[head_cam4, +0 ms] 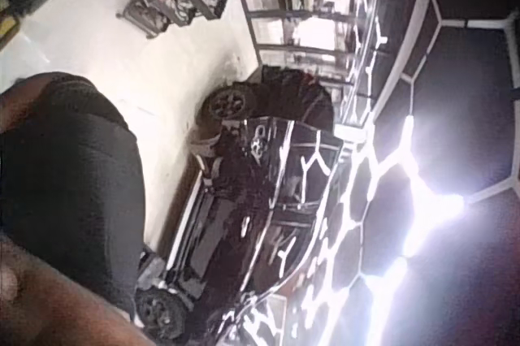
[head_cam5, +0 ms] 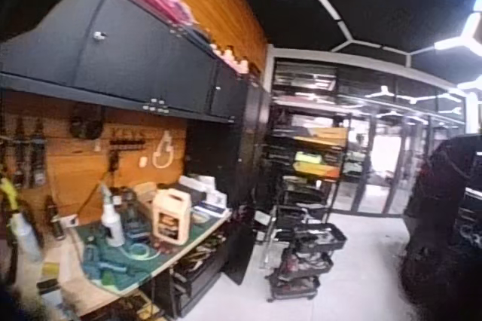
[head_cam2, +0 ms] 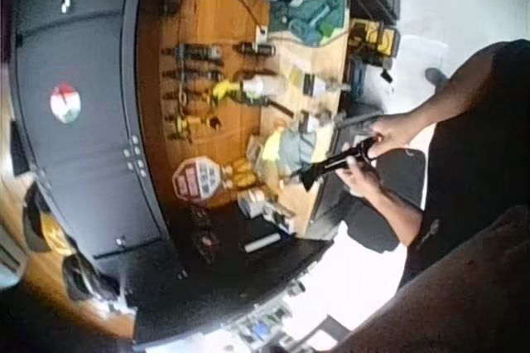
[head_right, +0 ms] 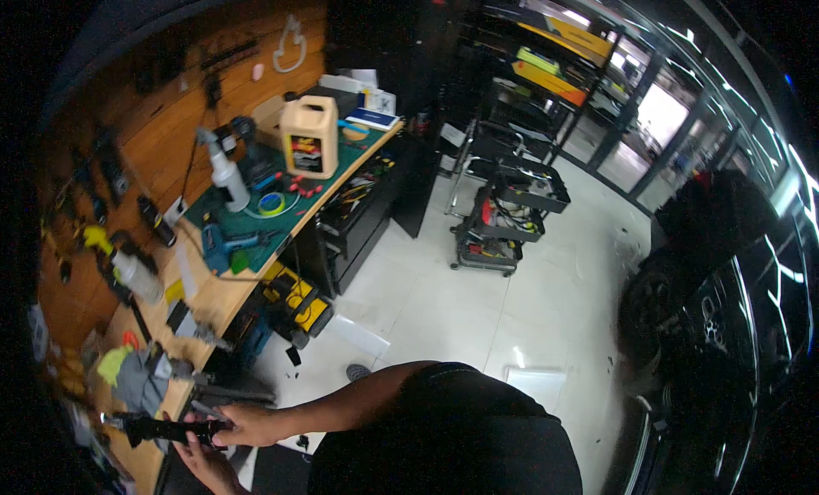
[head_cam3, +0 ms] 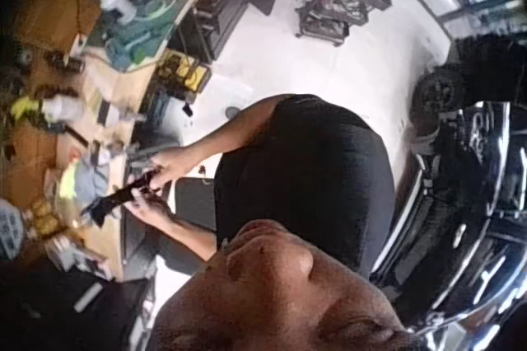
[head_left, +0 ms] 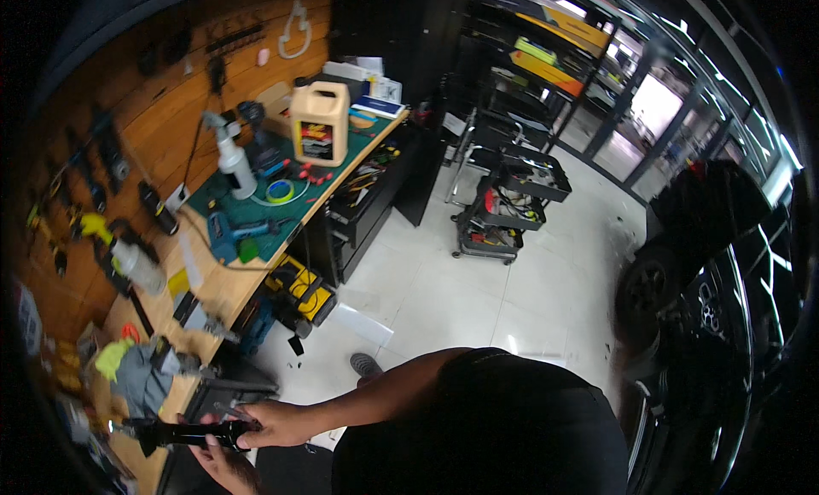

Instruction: The person trims excess black vinyl wrap from a car door handle using a precision knife, then uses a heat gun to smooth the wrap and a cloth to wipe the surface. The person handles the door handle, knife, heat gun, and cloth throughout the process.

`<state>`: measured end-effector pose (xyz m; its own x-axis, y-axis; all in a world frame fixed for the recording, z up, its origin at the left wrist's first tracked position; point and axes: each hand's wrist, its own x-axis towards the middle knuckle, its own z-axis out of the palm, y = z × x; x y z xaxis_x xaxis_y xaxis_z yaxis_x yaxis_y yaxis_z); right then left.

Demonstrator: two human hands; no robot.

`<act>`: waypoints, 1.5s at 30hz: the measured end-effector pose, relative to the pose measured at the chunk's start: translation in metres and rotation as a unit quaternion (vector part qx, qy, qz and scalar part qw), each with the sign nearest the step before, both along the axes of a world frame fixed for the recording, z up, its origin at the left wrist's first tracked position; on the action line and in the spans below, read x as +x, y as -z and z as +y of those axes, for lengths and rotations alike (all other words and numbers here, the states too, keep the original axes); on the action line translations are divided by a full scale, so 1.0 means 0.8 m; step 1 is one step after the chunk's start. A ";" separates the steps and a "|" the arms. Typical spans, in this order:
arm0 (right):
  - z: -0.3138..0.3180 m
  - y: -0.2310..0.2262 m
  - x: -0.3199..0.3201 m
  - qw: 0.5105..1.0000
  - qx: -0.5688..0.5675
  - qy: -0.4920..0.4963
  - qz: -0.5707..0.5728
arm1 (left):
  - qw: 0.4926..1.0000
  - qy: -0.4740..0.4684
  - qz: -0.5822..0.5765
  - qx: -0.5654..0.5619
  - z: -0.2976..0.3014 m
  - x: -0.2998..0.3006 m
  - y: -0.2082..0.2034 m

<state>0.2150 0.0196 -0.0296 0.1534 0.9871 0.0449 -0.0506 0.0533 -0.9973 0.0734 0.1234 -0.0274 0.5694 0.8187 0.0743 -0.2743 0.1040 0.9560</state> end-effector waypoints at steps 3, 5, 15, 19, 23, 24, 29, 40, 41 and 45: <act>0.002 -0.023 0.047 0.981 0.171 0.077 -0.047 | 0.992 0.045 0.113 -0.035 -0.011 0.044 -0.035; 0.008 -0.020 0.086 0.985 0.124 0.043 -0.107 | 0.989 0.107 0.103 -0.017 0.000 0.071 -0.042; 0.032 -0.017 0.183 0.997 -0.016 -0.042 0.056 | 0.966 0.205 0.101 -0.124 0.055 0.148 -0.032; 0.068 -0.031 0.184 0.992 -0.034 -0.084 0.087 | 0.971 0.157 0.124 -0.131 0.060 0.125 -0.047; 0.122 -0.015 0.164 0.974 -0.115 -0.142 0.134 | 0.989 0.018 0.097 -0.108 0.062 0.099 -0.036; 0.137 -0.017 0.155 0.973 -0.112 -0.152 0.130 | 0.990 -0.006 0.094 -0.101 0.067 0.089 -0.035; 0.220 -0.027 0.099 0.968 -0.088 -0.218 0.083 | 0.990 -0.056 0.033 -0.128 0.121 0.031 -0.027; 0.346 0.029 0.316 0.892 -0.135 0.093 -0.421 | 0.984 -0.117 -0.006 -0.135 0.207 -0.085 -0.002; 0.344 0.063 0.339 0.870 -0.126 0.072 -0.470 | 0.982 -0.103 -0.032 -0.156 0.211 -0.080 0.001; 0.353 0.153 0.368 0.829 -0.151 -0.011 -0.539 | 0.969 -0.107 -0.086 -0.204 0.211 -0.055 -0.005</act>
<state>0.5090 0.3021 -0.1523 0.1676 0.9802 -0.1059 0.8804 -0.1971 -0.4312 0.0292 0.2923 -0.0231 0.3916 0.8978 -0.2014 -0.4838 0.3871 0.7850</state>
